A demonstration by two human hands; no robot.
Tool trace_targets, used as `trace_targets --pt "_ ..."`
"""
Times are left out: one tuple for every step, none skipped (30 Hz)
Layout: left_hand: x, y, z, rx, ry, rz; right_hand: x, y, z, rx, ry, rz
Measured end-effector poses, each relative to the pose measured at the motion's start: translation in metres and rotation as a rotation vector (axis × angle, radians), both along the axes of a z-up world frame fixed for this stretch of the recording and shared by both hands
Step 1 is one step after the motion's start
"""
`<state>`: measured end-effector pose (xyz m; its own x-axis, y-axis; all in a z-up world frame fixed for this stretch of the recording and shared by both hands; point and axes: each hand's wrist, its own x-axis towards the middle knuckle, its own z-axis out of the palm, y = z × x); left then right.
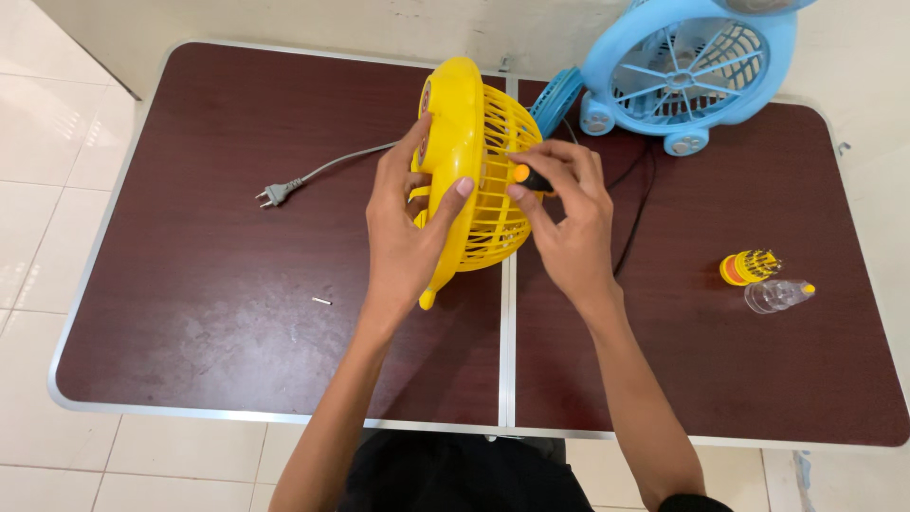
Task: The person uses a screwdriver to remove screws from a yellow portable fan. They separate the front grille, remove the fan blade, and continue unscrewing the rear housing. The fan is left partially disassembled on the table.
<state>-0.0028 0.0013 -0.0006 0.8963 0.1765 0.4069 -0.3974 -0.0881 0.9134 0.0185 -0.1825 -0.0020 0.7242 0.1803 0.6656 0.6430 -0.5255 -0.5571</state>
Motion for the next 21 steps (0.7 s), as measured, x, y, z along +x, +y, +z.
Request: trace_targets --pt "-0.002 0.002 -0.001 0.070 -0.009 0.032 -0.003 0.003 0.003 -0.043 -0.021 0.008" --pt "-0.004 0.004 -0.002 0.140 -0.018 0.064 -0.006 0.005 0.005 -0.087 -0.042 0.016" --pt "-0.007 0.006 -0.004 0.208 -0.023 0.094 -0.009 0.007 0.007 -0.131 -0.060 0.023" --pt "-0.010 0.006 -0.006 0.207 -0.004 0.113 -0.011 0.010 0.008 -0.146 -0.062 0.034" --pt "-0.011 0.005 -0.007 0.206 0.010 0.132 -0.010 0.013 0.010 -0.160 -0.070 0.046" --pt "-0.013 0.005 -0.008 0.204 0.024 0.151 -0.010 0.016 0.011 -0.174 -0.079 0.057" --pt "-0.016 0.006 -0.008 0.178 0.069 0.143 -0.011 0.017 0.013 -0.181 -0.061 0.059" --pt "-0.019 0.007 -0.009 0.152 0.114 0.134 -0.011 0.018 0.015 -0.187 -0.043 0.061" --pt "-0.021 0.008 -0.010 0.126 0.161 0.123 -0.012 0.019 0.016 -0.194 -0.023 0.062" --pt "-0.021 0.009 -0.010 0.124 0.159 0.118 -0.012 0.018 0.017 -0.226 -0.034 0.064" --pt "-0.021 0.009 -0.011 0.123 0.159 0.114 -0.012 0.017 0.019 -0.257 -0.044 0.066" --pt "-0.021 0.010 -0.012 0.123 0.159 0.110 -0.011 0.016 0.021 -0.288 -0.053 0.069" --pt "-0.021 0.010 -0.012 0.110 0.141 0.085 -0.011 0.015 0.023 -0.298 -0.036 0.069" --pt "-0.022 0.011 -0.012 0.098 0.122 0.060 -0.011 0.015 0.024 -0.308 -0.018 0.070" --pt "-0.022 0.011 -0.013 0.085 0.102 0.034 -0.011 0.015 0.026 -0.318 -0.002 0.069" --pt "-0.021 0.010 -0.013 0.076 0.107 0.040 -0.011 0.016 0.026 -0.328 -0.018 0.070" --pt "-0.021 0.009 -0.013 0.067 0.112 0.042 -0.012 0.017 0.026 -0.338 -0.033 0.070" --pt "-0.020 0.008 -0.013 0.059 0.117 0.045 -0.012 0.017 0.027 -0.347 -0.047 0.070" --pt "-0.020 0.008 -0.013 0.045 0.106 0.060 -0.012 0.016 0.027 -0.355 -0.069 0.062" --pt "-0.020 0.009 -0.012 0.031 0.095 0.076 -0.011 0.015 0.028 -0.362 -0.090 0.055" --pt "-0.022 0.011 -0.011 0.019 0.089 0.093 -0.012 0.014 0.028 -0.369 -0.107 0.050"
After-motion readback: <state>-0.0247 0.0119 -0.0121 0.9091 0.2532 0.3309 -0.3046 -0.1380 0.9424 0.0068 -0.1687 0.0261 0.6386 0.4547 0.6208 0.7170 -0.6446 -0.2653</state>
